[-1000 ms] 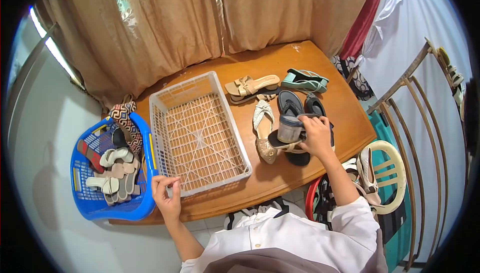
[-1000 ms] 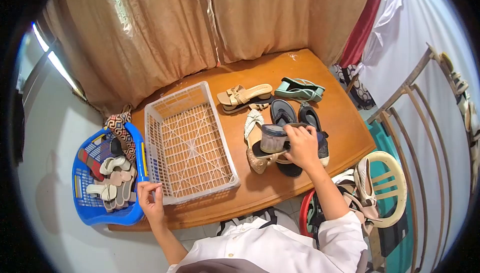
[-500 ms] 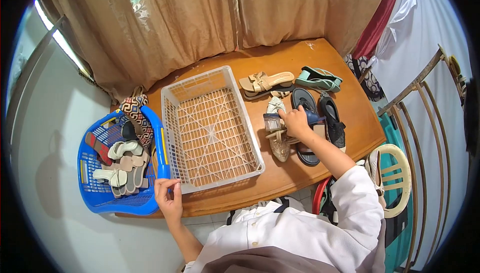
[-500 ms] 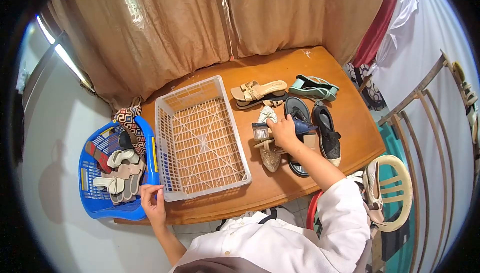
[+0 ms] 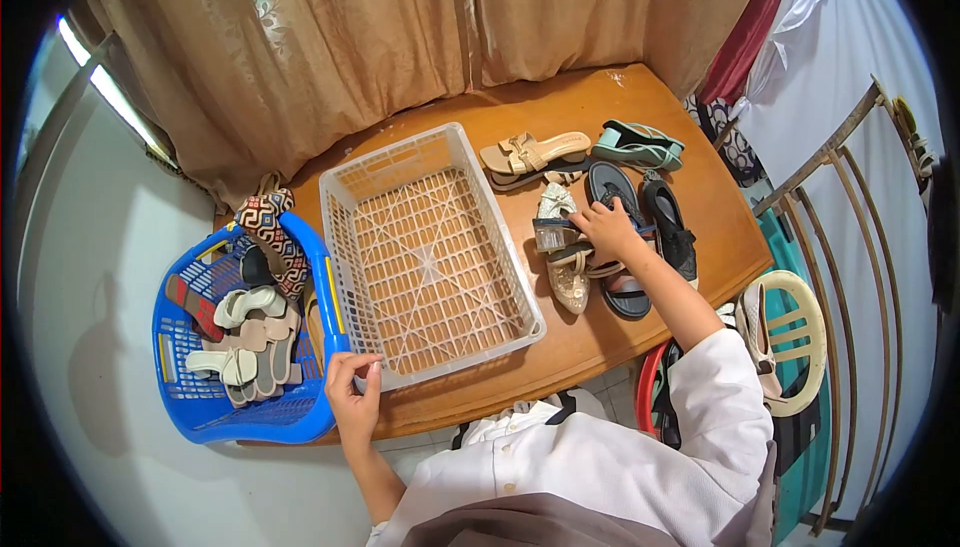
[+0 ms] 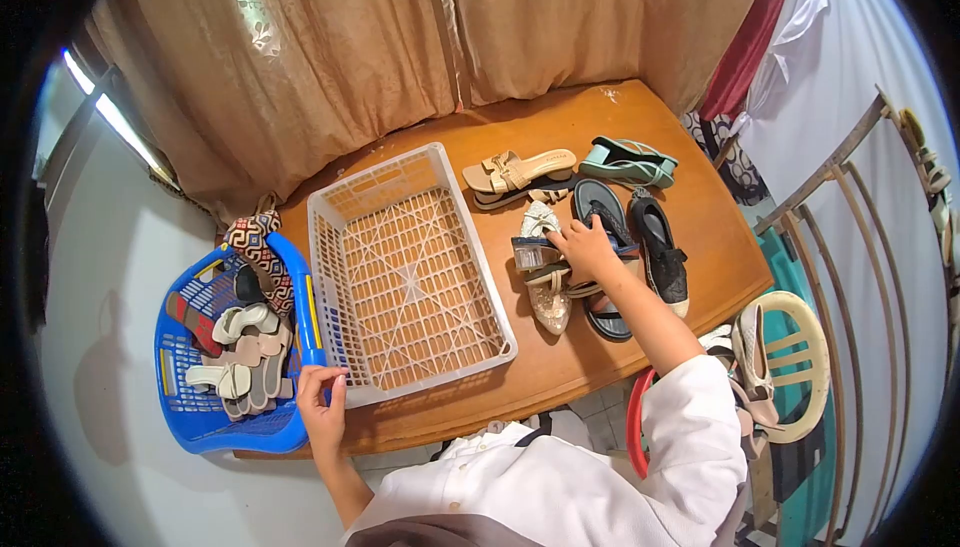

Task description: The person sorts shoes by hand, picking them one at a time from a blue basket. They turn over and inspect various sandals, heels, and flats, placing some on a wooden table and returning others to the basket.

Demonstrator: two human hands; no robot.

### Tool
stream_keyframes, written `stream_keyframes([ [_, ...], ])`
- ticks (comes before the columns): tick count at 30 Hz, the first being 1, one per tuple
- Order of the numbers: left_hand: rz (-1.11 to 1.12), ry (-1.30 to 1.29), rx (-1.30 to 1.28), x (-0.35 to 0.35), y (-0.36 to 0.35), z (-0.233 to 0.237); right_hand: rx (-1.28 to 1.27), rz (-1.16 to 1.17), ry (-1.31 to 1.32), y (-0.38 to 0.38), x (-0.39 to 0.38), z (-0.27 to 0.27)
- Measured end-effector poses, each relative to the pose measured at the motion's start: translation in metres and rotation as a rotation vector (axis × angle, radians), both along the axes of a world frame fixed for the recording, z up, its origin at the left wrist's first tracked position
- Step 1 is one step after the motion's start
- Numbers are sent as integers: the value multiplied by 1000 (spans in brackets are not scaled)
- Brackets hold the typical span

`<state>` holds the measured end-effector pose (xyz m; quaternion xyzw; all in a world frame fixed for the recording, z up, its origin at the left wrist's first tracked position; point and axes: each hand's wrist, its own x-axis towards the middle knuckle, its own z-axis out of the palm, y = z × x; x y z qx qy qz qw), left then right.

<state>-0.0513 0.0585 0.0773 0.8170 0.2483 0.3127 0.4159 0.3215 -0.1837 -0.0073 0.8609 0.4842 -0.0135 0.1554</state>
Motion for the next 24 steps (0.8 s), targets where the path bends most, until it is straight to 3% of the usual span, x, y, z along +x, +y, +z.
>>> stream_keyframes([
  [13,-48,30,-24,-23,19,-9,-326,-201,109,19,10,20],
  [24,-78,82,-14,-30,18,-11,-204,-325,66,5,-4,34],
])
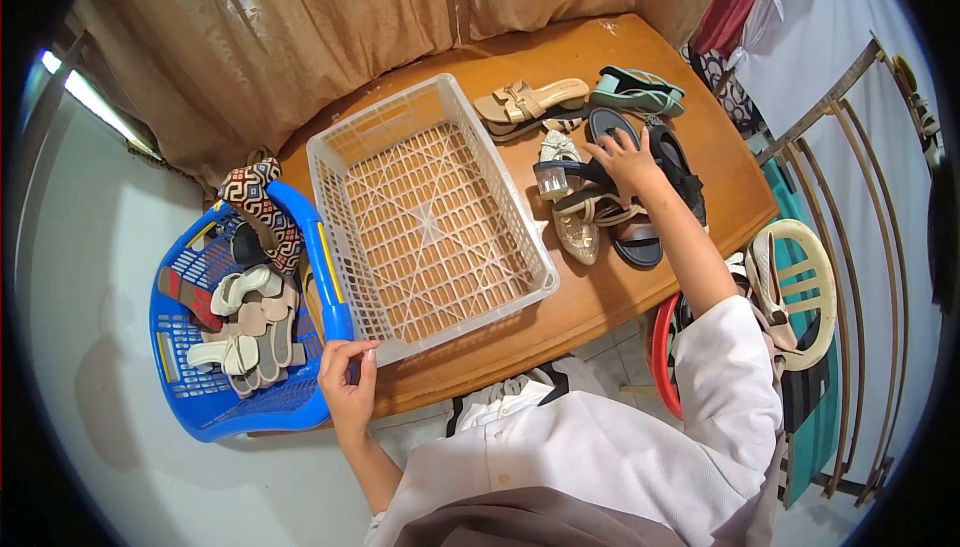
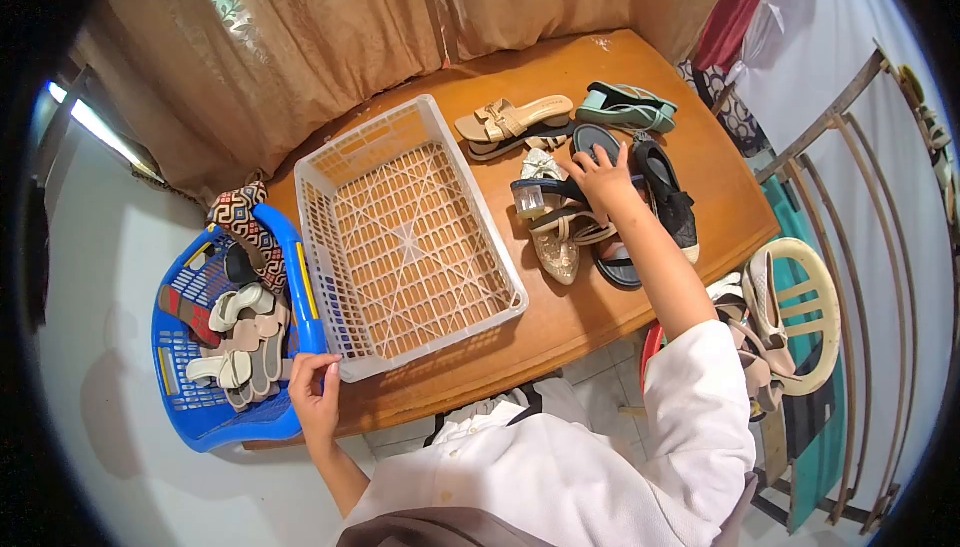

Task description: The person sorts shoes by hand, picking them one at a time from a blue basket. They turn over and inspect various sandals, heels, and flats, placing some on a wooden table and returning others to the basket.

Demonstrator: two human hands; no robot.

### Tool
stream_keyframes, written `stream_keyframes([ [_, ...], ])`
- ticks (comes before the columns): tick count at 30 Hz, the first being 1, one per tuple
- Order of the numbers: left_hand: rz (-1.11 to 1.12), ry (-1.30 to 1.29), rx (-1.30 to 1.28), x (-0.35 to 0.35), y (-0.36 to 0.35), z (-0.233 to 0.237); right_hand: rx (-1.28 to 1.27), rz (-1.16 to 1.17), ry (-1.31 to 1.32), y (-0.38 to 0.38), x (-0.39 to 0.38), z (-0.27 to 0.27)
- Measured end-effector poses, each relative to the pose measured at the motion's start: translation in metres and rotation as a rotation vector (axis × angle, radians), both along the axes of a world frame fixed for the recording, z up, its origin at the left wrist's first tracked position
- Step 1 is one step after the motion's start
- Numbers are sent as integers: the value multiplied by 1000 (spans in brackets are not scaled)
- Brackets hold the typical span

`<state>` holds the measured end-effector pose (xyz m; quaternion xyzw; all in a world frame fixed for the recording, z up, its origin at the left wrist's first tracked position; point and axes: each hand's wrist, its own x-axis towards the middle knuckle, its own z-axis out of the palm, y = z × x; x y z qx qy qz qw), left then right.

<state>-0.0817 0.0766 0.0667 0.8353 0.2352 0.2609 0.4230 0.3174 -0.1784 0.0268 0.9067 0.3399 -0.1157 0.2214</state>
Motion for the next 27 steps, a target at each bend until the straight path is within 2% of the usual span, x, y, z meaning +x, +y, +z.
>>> stream_keyframes([
  [5,28,21,-21,-7,-4,1,248,-87,-125,-20,-8,9],
  [10,52,35,21,-10,-12,4,360,-241,-90,-40,-31,27],
  [15,87,48,43,-12,-27,7,405,-302,-2,-57,-52,39],
  [27,209,78,8,-25,-77,15,503,-152,25,-65,-64,76],
])
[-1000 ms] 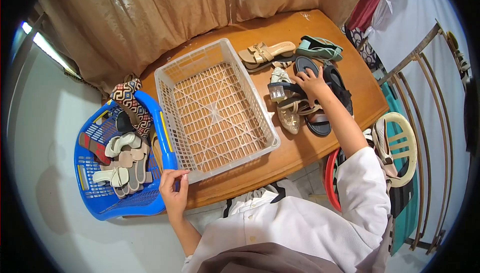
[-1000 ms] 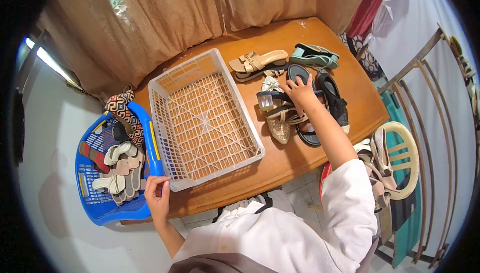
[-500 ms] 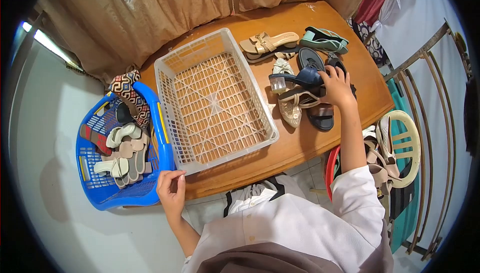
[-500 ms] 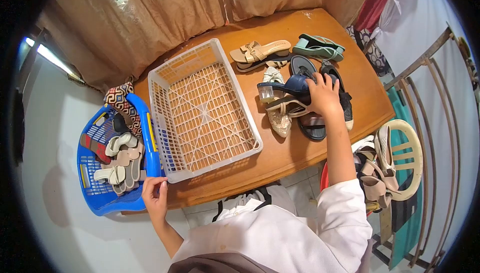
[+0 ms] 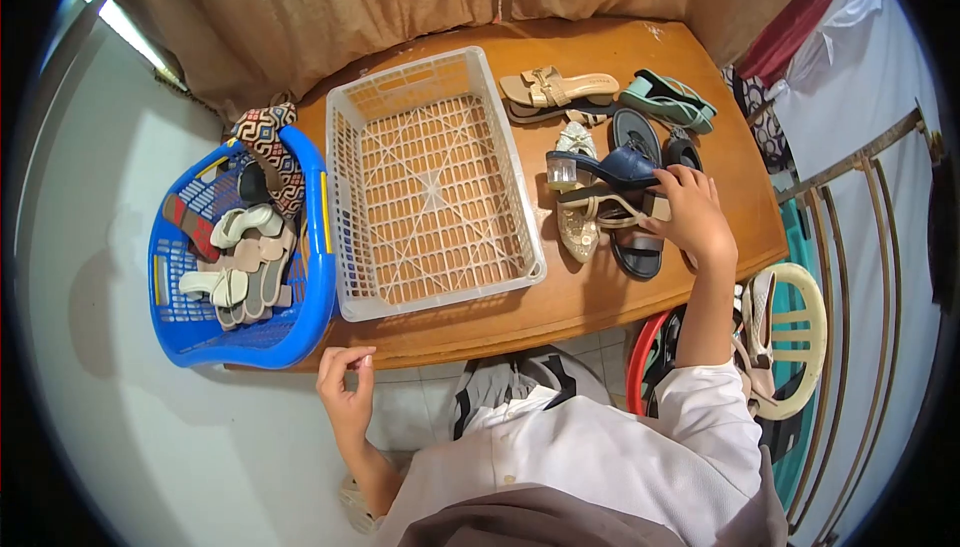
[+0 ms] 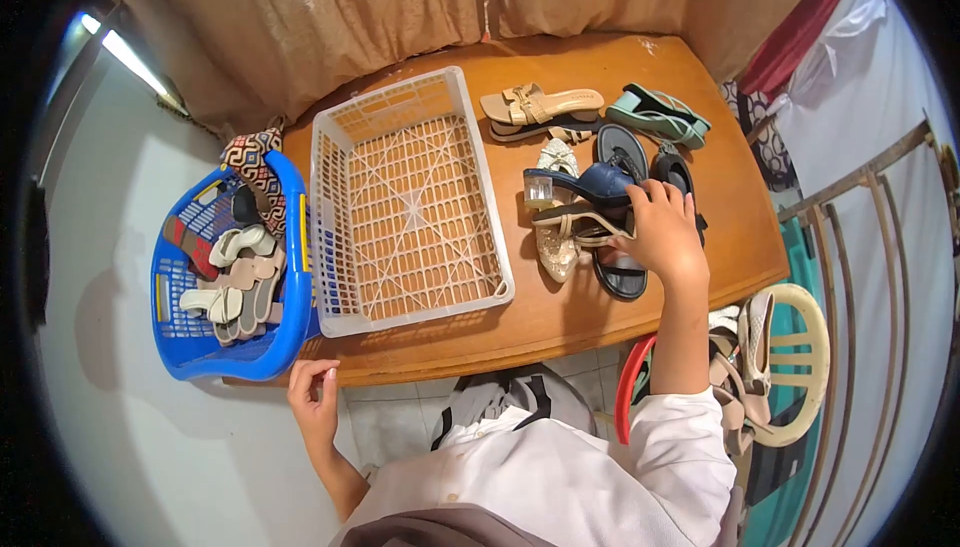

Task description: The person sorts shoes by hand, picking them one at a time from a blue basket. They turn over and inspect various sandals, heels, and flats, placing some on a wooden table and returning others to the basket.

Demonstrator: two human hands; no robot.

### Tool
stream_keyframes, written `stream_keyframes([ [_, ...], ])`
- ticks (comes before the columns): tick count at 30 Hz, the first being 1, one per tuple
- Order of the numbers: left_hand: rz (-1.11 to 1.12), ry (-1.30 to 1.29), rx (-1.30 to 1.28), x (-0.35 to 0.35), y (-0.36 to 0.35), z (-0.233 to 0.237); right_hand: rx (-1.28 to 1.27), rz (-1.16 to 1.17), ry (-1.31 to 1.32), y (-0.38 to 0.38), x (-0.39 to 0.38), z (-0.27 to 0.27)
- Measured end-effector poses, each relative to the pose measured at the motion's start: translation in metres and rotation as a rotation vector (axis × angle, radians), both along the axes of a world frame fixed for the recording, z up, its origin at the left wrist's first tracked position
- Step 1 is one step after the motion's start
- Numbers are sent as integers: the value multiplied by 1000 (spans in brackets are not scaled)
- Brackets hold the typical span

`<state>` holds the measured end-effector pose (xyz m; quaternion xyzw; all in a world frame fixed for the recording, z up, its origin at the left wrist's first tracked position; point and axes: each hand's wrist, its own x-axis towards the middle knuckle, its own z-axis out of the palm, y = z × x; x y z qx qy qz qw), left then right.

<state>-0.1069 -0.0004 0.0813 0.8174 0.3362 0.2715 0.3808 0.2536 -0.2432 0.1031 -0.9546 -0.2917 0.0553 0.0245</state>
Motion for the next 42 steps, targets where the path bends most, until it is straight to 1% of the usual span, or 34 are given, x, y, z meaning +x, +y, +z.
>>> stream_keyframes([
  [3,60,-24,2,-13,-13,-9,53,63,-66,10,-7,12],
  [8,136,-34,-20,-35,-27,-15,87,213,-42,33,-21,21],
  [11,170,-63,-25,-48,-24,-11,171,333,-47,52,-38,24],
  [15,196,-107,1,-67,0,-10,339,544,42,92,-63,32],
  [20,175,-160,84,-81,58,-1,492,739,64,161,-113,44],
  [25,131,-132,153,-97,132,21,690,950,116,239,-161,45],
  [28,75,-95,209,-108,177,23,793,986,140,281,-184,43],
  [29,51,-75,221,-111,192,21,836,984,184,294,-189,38],
  [33,-26,57,136,-111,245,14,878,1008,376,341,-209,18],
  [36,-121,111,100,-99,275,7,827,1032,527,376,-228,3],
  [37,-163,160,86,-94,289,-2,830,1052,536,389,-231,-7],
  [39,-264,168,122,-79,312,-12,840,1090,554,412,-235,-32],
  [40,-315,174,142,-71,322,-17,766,1068,597,418,-235,-42],
  [42,-326,173,143,-53,342,-31,620,1022,677,426,-232,-57],
])
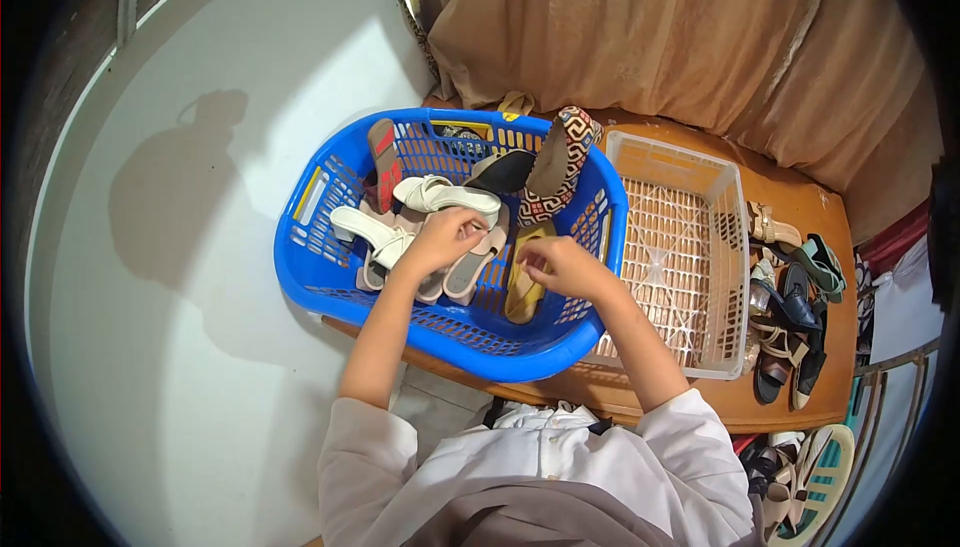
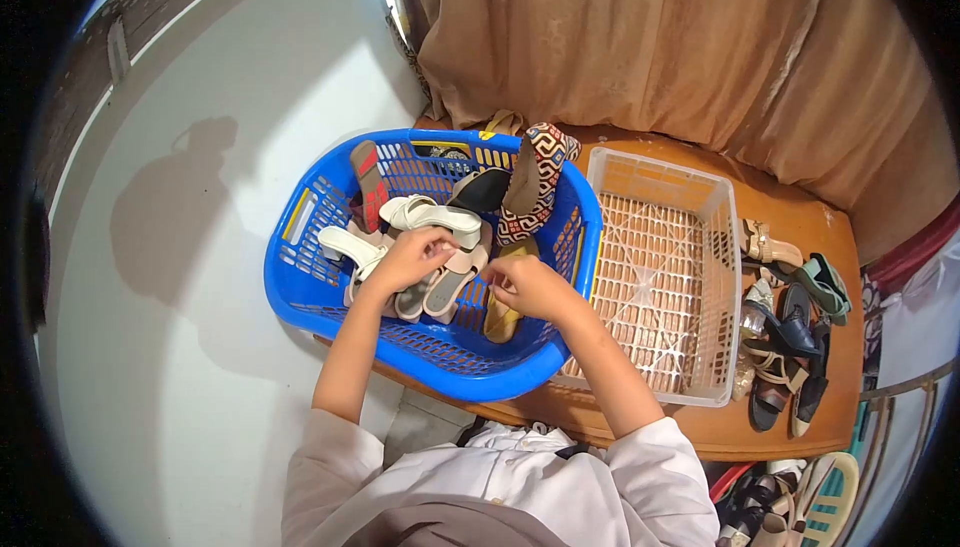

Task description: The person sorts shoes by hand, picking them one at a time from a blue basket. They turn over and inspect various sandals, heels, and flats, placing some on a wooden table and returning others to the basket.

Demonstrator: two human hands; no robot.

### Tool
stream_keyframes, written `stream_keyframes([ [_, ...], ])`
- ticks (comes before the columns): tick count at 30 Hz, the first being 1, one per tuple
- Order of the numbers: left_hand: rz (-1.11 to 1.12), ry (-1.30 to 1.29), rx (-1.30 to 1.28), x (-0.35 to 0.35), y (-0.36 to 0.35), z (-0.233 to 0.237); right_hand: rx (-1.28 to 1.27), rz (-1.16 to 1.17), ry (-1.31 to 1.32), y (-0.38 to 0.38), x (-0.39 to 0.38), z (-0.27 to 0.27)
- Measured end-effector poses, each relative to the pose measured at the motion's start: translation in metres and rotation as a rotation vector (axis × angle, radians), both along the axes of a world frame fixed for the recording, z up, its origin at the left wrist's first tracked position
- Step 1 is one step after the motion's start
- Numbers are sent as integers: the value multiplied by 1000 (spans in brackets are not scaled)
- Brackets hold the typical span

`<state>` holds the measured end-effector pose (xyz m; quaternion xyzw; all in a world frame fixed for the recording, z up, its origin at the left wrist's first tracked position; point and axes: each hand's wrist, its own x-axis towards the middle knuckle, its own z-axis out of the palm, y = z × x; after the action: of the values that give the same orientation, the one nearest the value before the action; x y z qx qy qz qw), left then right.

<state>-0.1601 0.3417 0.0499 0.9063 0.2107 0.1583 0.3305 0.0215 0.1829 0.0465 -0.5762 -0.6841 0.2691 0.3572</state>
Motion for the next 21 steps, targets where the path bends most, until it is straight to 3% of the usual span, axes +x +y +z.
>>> stream_keyframes([
  [5,-3,141,114,38,39,-6,-154,42,-74,-1,7,-14],
  [8,83,39,265,57,63,-30,-342,23,-170,-1,8,-16],
  [14,142,0,355,91,76,-59,-367,-2,-71,2,10,-15],
  [19,199,117,321,96,65,-56,-380,-19,-97,3,8,-15],
  [21,123,103,344,91,61,-47,-387,-28,-90,2,8,-13],
])
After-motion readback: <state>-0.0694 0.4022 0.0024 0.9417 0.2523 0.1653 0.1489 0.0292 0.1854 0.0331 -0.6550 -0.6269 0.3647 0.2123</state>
